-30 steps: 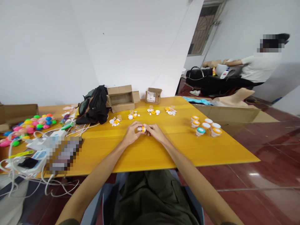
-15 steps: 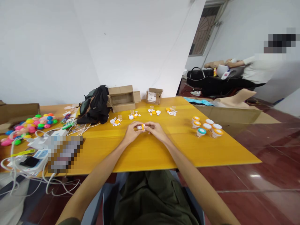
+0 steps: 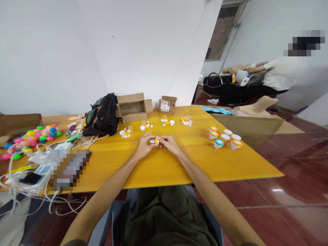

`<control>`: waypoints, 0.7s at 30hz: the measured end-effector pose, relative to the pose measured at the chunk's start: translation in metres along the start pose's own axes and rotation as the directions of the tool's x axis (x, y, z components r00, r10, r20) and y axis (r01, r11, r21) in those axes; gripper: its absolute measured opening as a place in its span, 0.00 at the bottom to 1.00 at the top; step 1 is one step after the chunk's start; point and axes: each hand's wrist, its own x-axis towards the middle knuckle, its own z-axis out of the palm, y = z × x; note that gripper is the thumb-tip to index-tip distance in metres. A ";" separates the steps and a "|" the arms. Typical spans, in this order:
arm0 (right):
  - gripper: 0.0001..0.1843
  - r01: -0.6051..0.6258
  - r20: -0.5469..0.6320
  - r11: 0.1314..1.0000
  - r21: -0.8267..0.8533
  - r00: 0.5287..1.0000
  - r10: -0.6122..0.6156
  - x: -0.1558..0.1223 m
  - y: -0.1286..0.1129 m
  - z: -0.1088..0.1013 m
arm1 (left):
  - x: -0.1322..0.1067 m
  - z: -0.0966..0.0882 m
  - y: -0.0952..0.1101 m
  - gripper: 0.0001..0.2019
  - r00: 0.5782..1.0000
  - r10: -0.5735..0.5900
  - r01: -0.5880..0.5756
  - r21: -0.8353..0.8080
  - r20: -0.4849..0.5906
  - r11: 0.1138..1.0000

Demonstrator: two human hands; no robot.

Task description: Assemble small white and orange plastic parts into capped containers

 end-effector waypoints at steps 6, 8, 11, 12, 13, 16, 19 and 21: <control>0.31 -0.011 0.000 0.999 0.053 1.000 0.011 0.001 0.001 0.001 | 0.003 0.000 0.001 0.10 1.000 -0.001 0.001 0.013 0.006 1.000; 0.29 -0.018 0.004 0.993 0.119 1.000 0.017 0.002 0.001 0.003 | 0.004 -0.001 0.001 0.11 1.000 -0.006 0.006 0.003 0.015 1.000; 0.27 -0.033 0.025 0.980 0.197 0.999 0.029 0.002 -0.001 0.004 | 0.005 -0.001 0.000 0.13 0.999 0.006 -0.006 -0.007 0.053 1.000; 0.26 -0.038 0.032 0.978 0.207 0.999 0.033 0.002 -0.001 0.004 | 0.005 -0.001 -0.001 0.14 0.998 0.007 -0.006 -0.009 0.062 1.000; 0.26 -0.041 0.035 0.975 0.217 0.999 0.034 0.002 -0.002 0.004 | 0.004 0.000 -0.001 0.15 0.998 0.002 -0.001 -0.009 0.070 1.000; 0.26 -0.030 0.009 0.965 0.261 1.000 0.029 0.000 0.000 0.002 | 0.004 0.002 -0.006 0.20 0.998 -0.024 0.025 -0.007 0.062 1.000; 0.27 -0.029 -0.067 0.965 0.262 0.997 0.049 -0.009 0.005 -0.006 | 0.004 0.003 -0.010 0.24 0.998 -0.036 0.035 0.004 0.045 0.999; 0.27 -0.046 -0.118 0.979 0.200 0.990 0.071 -0.021 0.009 -0.015 | 0.004 0.004 -0.012 0.23 0.998 -0.037 0.036 0.019 0.052 0.999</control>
